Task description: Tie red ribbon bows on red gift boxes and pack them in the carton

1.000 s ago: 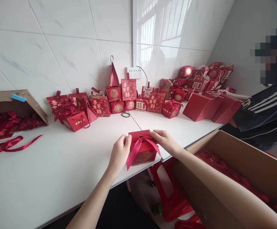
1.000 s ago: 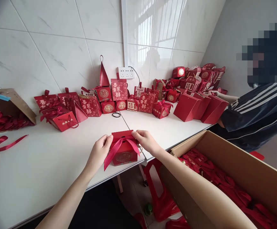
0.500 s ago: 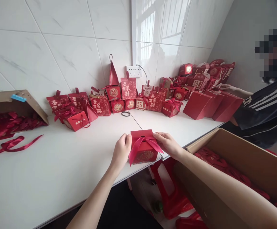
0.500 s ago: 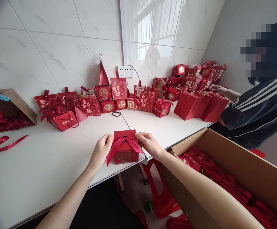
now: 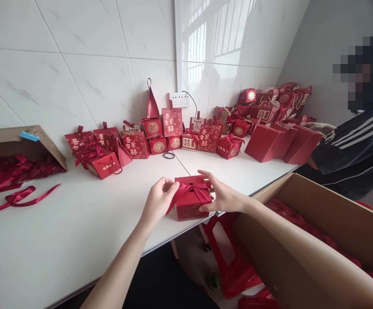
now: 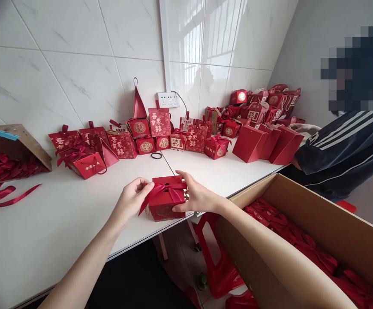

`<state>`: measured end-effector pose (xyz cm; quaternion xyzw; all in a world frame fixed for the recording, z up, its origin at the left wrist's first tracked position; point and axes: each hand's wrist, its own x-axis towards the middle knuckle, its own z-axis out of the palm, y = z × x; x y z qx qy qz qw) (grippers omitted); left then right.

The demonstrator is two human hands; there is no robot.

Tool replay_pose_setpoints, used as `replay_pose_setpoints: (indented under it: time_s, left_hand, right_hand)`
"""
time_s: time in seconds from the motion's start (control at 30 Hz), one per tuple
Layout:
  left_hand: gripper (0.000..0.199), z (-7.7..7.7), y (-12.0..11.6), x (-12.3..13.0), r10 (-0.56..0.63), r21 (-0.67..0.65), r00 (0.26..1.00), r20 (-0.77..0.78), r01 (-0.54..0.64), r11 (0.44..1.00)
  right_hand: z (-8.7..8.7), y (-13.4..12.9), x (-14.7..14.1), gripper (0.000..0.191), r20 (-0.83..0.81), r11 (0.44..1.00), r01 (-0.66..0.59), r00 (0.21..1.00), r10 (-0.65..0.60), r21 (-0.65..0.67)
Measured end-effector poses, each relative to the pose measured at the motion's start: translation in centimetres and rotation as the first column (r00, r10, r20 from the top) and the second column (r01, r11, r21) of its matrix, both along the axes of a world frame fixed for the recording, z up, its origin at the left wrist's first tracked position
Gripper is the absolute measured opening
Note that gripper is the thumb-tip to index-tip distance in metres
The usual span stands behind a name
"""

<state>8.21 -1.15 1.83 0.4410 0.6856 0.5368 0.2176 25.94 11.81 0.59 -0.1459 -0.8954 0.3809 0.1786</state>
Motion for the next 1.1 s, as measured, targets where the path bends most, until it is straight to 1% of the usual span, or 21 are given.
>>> replay_pose_setpoints:
  time_s: [0.07,0.1,0.2,0.27,0.3,0.4,0.47,0.6,0.67,0.7,0.73,0.77,0.8,0.83,0.87,0.9,0.93,0.97,1.0,1.03,1.1]
  left_hand:
    - [0.021,0.1,-0.6,1.5,0.059,0.170,0.989,-0.133,-0.036,0.985]
    - [0.017,0.1,-1.0,2.4,0.074,0.263,0.971,-0.227,-0.012,0.965]
    - [0.006,0.4,-2.0,5.1,0.080,0.460,0.849,-0.522,0.201,0.865]
    - [0.010,0.5,-2.4,6.6,0.107,0.517,0.765,-0.636,0.319,0.794]
    - [0.014,0.5,-2.6,7.2,0.130,0.541,0.736,-0.664,0.352,0.764]
    - [0.019,0.8,-3.1,8.6,0.210,0.614,0.698,-0.684,0.396,0.683]
    - [0.021,1.1,-3.4,9.3,0.223,0.628,0.690,-0.689,0.415,0.658]
    - [0.026,1.7,-3.7,10.3,0.181,0.630,0.723,-0.666,0.417,0.655]
    - [0.021,1.8,-3.2,10.0,0.180,0.656,0.796,-0.578,0.321,0.683]
    - [0.016,1.7,-2.6,9.7,0.192,0.656,0.846,-0.498,0.222,0.722]
    - [0.010,1.5,-2.0,9.2,0.210,0.626,0.892,-0.400,0.099,0.773]
    - [0.004,1.1,-1.2,8.7,0.225,0.553,0.927,-0.300,-0.024,0.833]
    - [0.004,0.7,-0.3,8.2,0.228,0.439,0.950,-0.211,-0.117,0.891]
    - [0.009,0.1,0.6,7.9,0.202,0.305,0.967,-0.156,-0.147,0.941]
    - [0.014,-0.6,1.5,7.7,0.142,0.176,0.981,-0.133,-0.117,0.977]
    - [0.016,-1.4,2.4,7.8,0.055,0.081,0.989,-0.135,-0.044,0.996]
    - [0.018,-2.3,3.1,8.2,-0.048,0.029,0.985,-0.166,0.054,0.998]
    - [0.018,-3.2,3.8,8.9,-0.153,0.015,0.963,-0.223,0.161,0.987]
    - [0.020,-4.1,4.4,9.8,-0.241,0.029,0.923,-0.301,0.262,0.965]
    - [0.022,-4.9,4.9,10.9,-0.304,0.053,0.868,-0.393,0.351,0.935]
    - [0.029,-6.4,5.5,13.1,-0.364,0.082,0.740,-0.565,0.490,0.868]
  right_hand:
    - [-0.3,-0.7,0.2,0.100,-0.102,0.986,0.050,0.994,-0.034,0.162]
    - [-0.3,-1.0,0.5,0.100,-0.172,0.961,0.096,0.984,-0.052,0.260]
    - [0.1,-2.2,1.7,0.094,-0.360,0.836,0.251,0.930,-0.069,0.488]
    - [0.7,-2.9,2.8,0.090,-0.446,0.781,0.316,0.893,-0.054,0.538]
    - [1.0,-3.3,3.3,0.090,-0.475,0.771,0.335,0.879,-0.048,0.542]
    - [1.6,-4.2,4.7,0.093,-0.530,0.767,0.368,0.847,-0.042,0.526]
    - [1.8,-4.8,5.5,0.095,-0.537,0.779,0.386,0.840,-0.076,0.494]
    - [2.0,-5.5,7.3,0.096,-0.506,0.795,0.416,0.847,-0.162,0.441]
    - [2.2,-5.6,8.3,0.093,-0.503,0.812,0.443,0.835,-0.221,0.379]
    - [2.4,-5.6,8.8,0.089,-0.500,0.831,0.469,0.819,-0.282,0.300]
    - [2.6,-5.6,9.4,0.085,-0.476,0.855,0.490,0.801,-0.364,0.171]
    - [2.9,-5.5,10.0,0.078,-0.423,0.868,0.496,0.783,-0.456,-0.015]
    - [3.2,-5.4,10.6,0.070,-0.335,0.844,0.477,0.775,-0.536,-0.247]
    - [3.4,-5.3,11.2,0.062,-0.227,0.759,0.431,0.777,-0.587,-0.488]
    - [3.6,-5.3,11.9,0.055,-0.126,0.621,0.364,0.787,-0.603,-0.694]
    - [3.6,-5.3,12.5,0.049,-0.056,0.461,0.290,0.796,-0.603,-0.839]
    - [3.6,-5.3,13.2,0.046,-0.019,0.317,0.220,0.796,-0.605,-0.922]
    - [3.5,-5.4,13.8,0.044,-0.005,0.215,0.164,0.784,-0.621,-0.963]
    - [3.4,-5.5,14.4,0.042,-0.003,0.152,0.124,0.766,-0.643,-0.980]
    - [3.2,-5.6,15.0,0.041,-0.006,0.121,0.101,0.746,-0.666,-0.988]
    - [2.9,-5.8,16.1,0.041,-0.004,0.104,0.099,0.707,-0.707,-0.990]
